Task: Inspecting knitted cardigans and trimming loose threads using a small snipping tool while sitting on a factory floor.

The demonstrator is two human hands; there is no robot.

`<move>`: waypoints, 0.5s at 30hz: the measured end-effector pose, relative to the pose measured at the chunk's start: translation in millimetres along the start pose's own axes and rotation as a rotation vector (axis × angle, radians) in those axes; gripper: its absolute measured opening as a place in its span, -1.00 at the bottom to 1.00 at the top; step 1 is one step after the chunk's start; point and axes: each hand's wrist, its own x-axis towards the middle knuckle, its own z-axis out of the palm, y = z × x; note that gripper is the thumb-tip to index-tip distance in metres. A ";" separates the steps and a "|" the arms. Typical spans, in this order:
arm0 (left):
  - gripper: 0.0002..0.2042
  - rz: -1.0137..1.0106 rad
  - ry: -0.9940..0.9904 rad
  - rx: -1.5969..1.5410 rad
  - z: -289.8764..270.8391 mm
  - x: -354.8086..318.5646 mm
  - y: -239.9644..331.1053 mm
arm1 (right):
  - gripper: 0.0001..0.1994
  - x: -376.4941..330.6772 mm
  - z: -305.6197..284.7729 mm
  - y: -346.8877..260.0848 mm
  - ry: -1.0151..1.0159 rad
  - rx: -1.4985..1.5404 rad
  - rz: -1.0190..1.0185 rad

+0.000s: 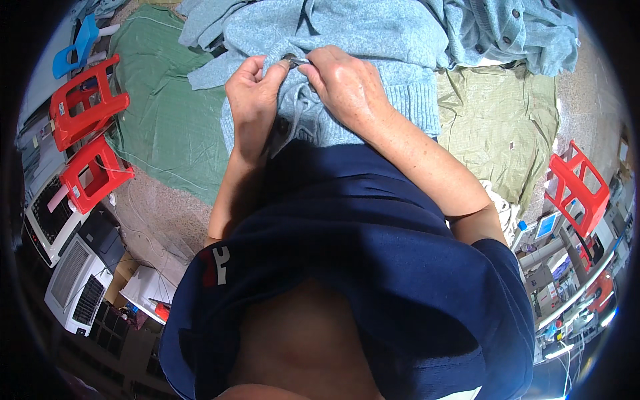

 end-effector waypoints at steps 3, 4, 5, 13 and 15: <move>-0.91 -0.014 -0.001 -0.004 -0.6 -0.1 0.1 | -0.81 0.3 1.1 0.3 0.000 -0.010 -0.005; -0.91 -0.011 -0.003 0.008 -0.7 -0.2 0.2 | -0.81 0.6 1.0 0.6 0.000 -0.010 -0.005; -0.91 -0.007 -0.004 0.021 -0.6 -0.3 0.4 | -0.81 0.8 0.8 0.8 -0.002 -0.011 -0.006; -0.91 -0.033 0.007 -0.042 0.8 0.3 1.3 | -0.80 1.1 -1.9 -0.7 0.008 0.044 0.048; -0.91 -0.033 0.006 -0.045 -0.8 0.6 -1.3 | -0.80 0.9 -2.2 -1.2 0.011 0.041 0.051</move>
